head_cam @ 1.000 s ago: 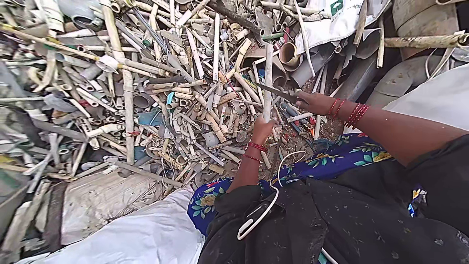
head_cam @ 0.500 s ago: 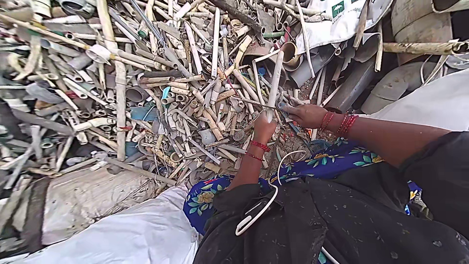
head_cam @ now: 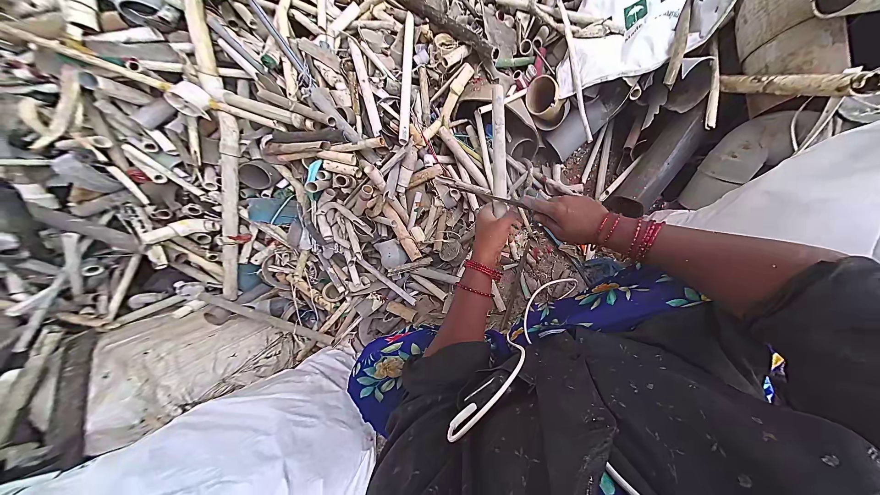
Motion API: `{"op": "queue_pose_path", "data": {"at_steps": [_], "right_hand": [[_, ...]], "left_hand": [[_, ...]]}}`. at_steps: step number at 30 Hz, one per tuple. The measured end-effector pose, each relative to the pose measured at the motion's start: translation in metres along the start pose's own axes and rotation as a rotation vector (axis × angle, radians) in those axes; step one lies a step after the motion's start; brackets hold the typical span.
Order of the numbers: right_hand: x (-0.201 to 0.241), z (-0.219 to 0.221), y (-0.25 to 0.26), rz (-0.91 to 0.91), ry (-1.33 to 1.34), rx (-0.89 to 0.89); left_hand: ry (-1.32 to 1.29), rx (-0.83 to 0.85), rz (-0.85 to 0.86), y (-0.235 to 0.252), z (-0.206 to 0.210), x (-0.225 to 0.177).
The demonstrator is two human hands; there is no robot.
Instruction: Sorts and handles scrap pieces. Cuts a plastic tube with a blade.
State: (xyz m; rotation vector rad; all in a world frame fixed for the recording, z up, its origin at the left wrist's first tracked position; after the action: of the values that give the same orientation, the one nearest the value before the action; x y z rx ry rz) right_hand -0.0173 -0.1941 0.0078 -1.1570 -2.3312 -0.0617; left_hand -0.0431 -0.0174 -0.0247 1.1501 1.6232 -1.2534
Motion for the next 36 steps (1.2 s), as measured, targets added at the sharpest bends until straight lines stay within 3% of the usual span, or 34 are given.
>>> {"op": "queue_pose_path", "data": {"at_steps": [4, 6, 10, 15, 18, 21, 23, 27, 31, 33, 36], "right_hand": [[-0.028, -0.021, 0.006, 0.177, 0.007, -0.093], [-0.034, -0.020, 0.006, 0.095, 0.047, -0.082], [-0.002, -0.001, 0.002, -0.129, -0.001, 0.020], [-0.036, -0.035, 0.009, 0.179, -0.029, -0.101], [-0.041, -0.036, 0.001, 0.051, 0.023, -0.068], [-0.011, -0.016, 0.000, -0.148, -0.035, 0.033], [-0.005, -0.016, 0.004, -0.113, -0.082, 0.010], [-0.036, -0.038, 0.010, 0.067, -0.081, -0.107], [-0.016, -0.024, 0.002, -0.090, -0.103, 0.040], [-0.007, -0.016, 0.002, -0.147, -0.109, 0.027], [-0.023, -0.027, 0.008, 0.011, -0.051, -0.107]], "left_hand": [[-0.097, 0.064, -0.056, -0.008, -0.003, -0.007], [-0.114, 0.101, -0.058, -0.009, -0.004, -0.007], [-0.020, 0.082, -0.061, -0.005, -0.008, 0.000], [-0.010, 0.161, -0.045, -0.014, -0.006, -0.006], [-0.009, 0.198, -0.034, -0.012, -0.007, -0.004], [0.008, 0.190, -0.032, -0.009, -0.008, 0.000], [0.041, 0.163, 0.007, -0.006, -0.009, 0.003], [0.090, 0.180, 0.044, -0.006, -0.009, 0.001], [0.127, 0.167, -0.008, -0.007, -0.006, 0.006], [0.075, 0.170, -0.009, -0.007, -0.007, 0.006], [-0.085, 0.209, 0.002, -0.008, -0.008, 0.000]]}}
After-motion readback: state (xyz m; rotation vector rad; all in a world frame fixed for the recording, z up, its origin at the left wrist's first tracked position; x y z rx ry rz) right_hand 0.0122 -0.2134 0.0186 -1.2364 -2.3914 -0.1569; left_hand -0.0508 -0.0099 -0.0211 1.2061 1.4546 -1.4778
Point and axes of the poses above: each hand's wrist, its own y-axis towards the middle knuckle, its own z-axis out of the palm, x = y × z, the point moved 1 cm from there along y, towards the middle knuckle, and after that the axes turned 8 degrees about y, right-handed, at the moved point
